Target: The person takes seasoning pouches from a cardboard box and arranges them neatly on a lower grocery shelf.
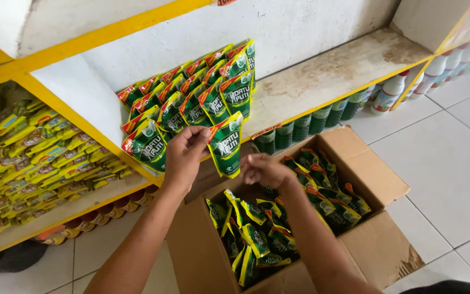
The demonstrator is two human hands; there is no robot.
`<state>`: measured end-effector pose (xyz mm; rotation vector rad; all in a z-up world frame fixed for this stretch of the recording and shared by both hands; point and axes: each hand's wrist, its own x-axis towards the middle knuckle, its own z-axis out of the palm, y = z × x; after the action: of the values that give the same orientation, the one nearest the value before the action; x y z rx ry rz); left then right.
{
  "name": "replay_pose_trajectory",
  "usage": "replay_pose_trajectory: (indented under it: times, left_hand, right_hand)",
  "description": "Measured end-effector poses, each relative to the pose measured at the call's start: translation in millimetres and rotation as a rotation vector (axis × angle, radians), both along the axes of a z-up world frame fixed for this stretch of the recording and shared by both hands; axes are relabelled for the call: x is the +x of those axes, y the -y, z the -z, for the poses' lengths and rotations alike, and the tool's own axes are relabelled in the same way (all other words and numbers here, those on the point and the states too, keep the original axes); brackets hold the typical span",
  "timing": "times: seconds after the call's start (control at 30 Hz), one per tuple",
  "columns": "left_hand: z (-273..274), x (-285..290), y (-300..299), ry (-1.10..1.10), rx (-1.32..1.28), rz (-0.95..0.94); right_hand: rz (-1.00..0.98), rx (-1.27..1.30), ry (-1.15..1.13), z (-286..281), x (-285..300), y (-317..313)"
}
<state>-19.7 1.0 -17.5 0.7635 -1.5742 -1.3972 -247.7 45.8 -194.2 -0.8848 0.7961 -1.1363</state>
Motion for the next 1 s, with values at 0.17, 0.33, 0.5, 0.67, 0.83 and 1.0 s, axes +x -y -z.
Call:
replay_pose_trajectory:
  times: [0.17,0.33,0.5,0.67,0.83,1.0]
  left_hand:
    - [0.8,5.7,8.3,-0.021,0.098,-0.074]
    - [-26.2,22.3,9.8,0.141,-0.134,-0.142]
    - [-58.5,42.6,2.6,0.650,-0.877,-0.360]
    - [-55.9,51.5,6.2,0.957,-1.042,-0.487]
    - [-62.0,60.1,10.9,0.987,-1.016,-0.523]
    - [-62.6,71.1,16.6,1.014,-1.038,-0.562]
  right_hand:
    - [0.051,0.059,0.556,12.7,51.0,5.8]
    - [0.190,0.031,0.747,-8.4,83.6,18.6]
    - [0.350,0.078,0.765,0.7,103.9,33.7]
    - [0.487,0.057,0.642,9.2,131.6,38.3]
    - [0.549,-0.035,0.484,-4.4,144.1,40.8]
    - [0.647,-0.113,0.218,-0.2,160.8,44.2]
